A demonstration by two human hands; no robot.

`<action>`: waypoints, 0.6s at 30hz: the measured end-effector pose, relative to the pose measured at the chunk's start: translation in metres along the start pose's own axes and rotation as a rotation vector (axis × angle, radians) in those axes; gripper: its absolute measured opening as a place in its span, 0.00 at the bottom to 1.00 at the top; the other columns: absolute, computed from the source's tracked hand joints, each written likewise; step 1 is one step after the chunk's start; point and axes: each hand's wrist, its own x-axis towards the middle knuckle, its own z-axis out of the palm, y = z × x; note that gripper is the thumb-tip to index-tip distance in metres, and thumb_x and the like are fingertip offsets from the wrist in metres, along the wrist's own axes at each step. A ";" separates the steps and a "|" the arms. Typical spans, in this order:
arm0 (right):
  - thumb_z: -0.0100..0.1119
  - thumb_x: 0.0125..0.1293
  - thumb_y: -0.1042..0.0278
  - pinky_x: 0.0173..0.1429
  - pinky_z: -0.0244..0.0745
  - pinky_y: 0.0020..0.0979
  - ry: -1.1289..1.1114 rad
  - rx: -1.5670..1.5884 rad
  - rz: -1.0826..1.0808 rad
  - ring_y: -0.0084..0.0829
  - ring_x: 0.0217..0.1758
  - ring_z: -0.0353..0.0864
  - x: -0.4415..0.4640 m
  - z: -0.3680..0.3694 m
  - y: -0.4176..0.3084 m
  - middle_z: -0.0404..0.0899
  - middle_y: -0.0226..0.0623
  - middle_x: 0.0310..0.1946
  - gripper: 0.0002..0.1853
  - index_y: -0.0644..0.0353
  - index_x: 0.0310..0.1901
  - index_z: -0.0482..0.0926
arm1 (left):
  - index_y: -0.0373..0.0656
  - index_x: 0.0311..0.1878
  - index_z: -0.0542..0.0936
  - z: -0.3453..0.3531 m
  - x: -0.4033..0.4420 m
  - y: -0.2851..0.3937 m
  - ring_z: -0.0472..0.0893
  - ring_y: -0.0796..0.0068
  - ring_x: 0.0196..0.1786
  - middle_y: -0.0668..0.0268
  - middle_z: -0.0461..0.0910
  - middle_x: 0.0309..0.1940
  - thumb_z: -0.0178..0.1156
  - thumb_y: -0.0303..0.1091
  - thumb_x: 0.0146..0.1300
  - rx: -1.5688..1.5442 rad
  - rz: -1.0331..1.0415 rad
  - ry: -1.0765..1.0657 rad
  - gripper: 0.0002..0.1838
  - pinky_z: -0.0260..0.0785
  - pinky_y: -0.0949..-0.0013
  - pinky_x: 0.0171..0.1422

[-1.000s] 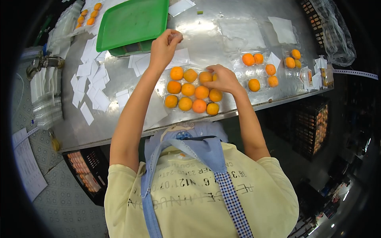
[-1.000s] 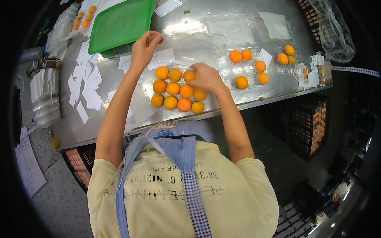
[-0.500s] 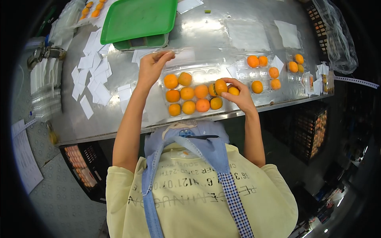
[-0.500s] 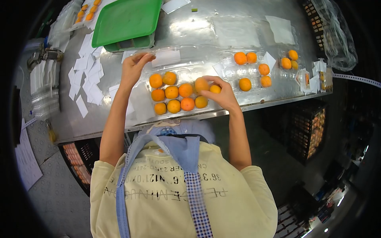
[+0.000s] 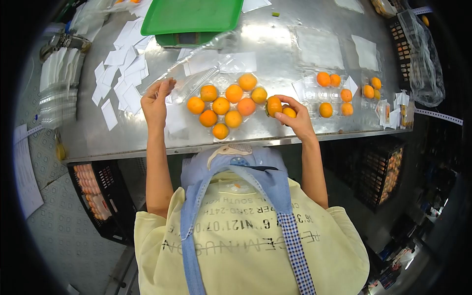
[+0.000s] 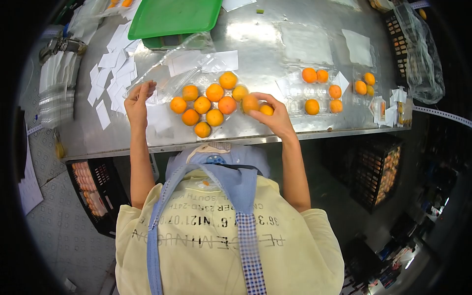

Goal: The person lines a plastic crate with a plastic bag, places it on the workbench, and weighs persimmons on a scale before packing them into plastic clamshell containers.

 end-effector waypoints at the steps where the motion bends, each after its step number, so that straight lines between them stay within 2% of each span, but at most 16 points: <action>1: 0.69 0.53 0.70 0.47 0.71 0.22 -0.002 0.000 0.001 0.20 0.41 0.75 0.000 0.002 0.000 0.79 0.32 0.41 0.25 0.61 0.54 0.76 | 0.33 0.43 0.82 -0.007 -0.001 -0.003 0.83 0.70 0.43 0.58 0.84 0.38 0.58 0.34 0.66 -0.012 -0.008 0.035 0.13 0.74 0.70 0.51; 5: 0.69 0.53 0.70 0.48 0.70 0.22 -0.016 0.089 0.091 0.20 0.42 0.75 -0.002 0.011 -0.003 0.79 0.32 0.40 0.24 0.60 0.53 0.76 | 0.33 0.43 0.82 -0.035 -0.010 -0.017 0.83 0.70 0.41 0.58 0.84 0.37 0.59 0.35 0.65 -0.054 -0.092 0.185 0.14 0.75 0.71 0.48; 6: 0.69 0.53 0.70 0.48 0.70 0.23 -0.020 0.085 0.106 0.20 0.43 0.75 -0.003 0.012 -0.002 0.78 0.32 0.41 0.24 0.60 0.53 0.76 | 0.34 0.45 0.81 -0.042 -0.013 -0.025 0.82 0.69 0.43 0.57 0.83 0.39 0.58 0.40 0.66 -0.051 -0.134 0.206 0.16 0.74 0.70 0.50; 8: 0.69 0.53 0.70 0.47 0.71 0.23 -0.024 0.080 0.138 0.20 0.43 0.74 -0.003 0.013 0.002 0.78 0.31 0.43 0.24 0.60 0.53 0.76 | 0.34 0.46 0.80 -0.055 -0.018 -0.040 0.82 0.69 0.44 0.57 0.83 0.41 0.59 0.42 0.65 -0.089 -0.228 0.287 0.18 0.74 0.70 0.50; 10: 0.70 0.51 0.70 0.45 0.71 0.25 0.020 -0.007 -0.019 0.22 0.42 0.75 -0.002 0.018 0.009 0.77 0.32 0.44 0.24 0.60 0.52 0.76 | 0.34 0.50 0.77 -0.069 -0.024 -0.054 0.81 0.67 0.47 0.56 0.81 0.45 0.60 0.46 0.64 -0.148 -0.336 0.342 0.23 0.74 0.70 0.50; 13: 0.71 0.49 0.69 0.44 0.73 0.27 0.126 -0.217 -0.271 0.26 0.40 0.77 0.001 0.026 0.008 0.76 0.34 0.46 0.25 0.60 0.51 0.77 | 0.34 0.53 0.75 -0.077 -0.030 -0.067 0.81 0.63 0.47 0.57 0.79 0.47 0.60 0.45 0.64 -0.207 -0.391 0.456 0.24 0.75 0.68 0.48; 14: 0.72 0.48 0.68 0.44 0.74 0.28 0.167 -0.302 -0.355 0.28 0.40 0.78 0.001 0.027 0.006 0.75 0.36 0.46 0.25 0.59 0.50 0.77 | 0.34 0.61 0.66 -0.084 -0.030 -0.072 0.79 0.60 0.49 0.54 0.75 0.52 0.63 0.42 0.61 -0.277 -0.419 0.440 0.31 0.75 0.66 0.48; 17: 0.72 0.46 0.71 0.42 0.74 0.26 0.229 -0.518 -0.466 0.26 0.34 0.76 -0.002 0.029 -0.004 0.72 0.37 0.48 0.26 0.63 0.49 0.76 | 0.34 0.66 0.58 -0.097 -0.027 -0.095 0.78 0.59 0.49 0.51 0.71 0.55 0.67 0.37 0.58 -0.339 -0.428 0.486 0.38 0.75 0.66 0.50; 18: 0.73 0.45 0.70 0.42 0.74 0.27 0.261 -0.548 -0.477 0.28 0.35 0.78 -0.003 0.029 -0.006 0.73 0.39 0.46 0.26 0.62 0.48 0.76 | 0.34 0.68 0.51 -0.102 -0.028 -0.099 0.76 0.60 0.51 0.50 0.67 0.56 0.69 0.33 0.55 -0.375 -0.409 0.481 0.44 0.74 0.64 0.52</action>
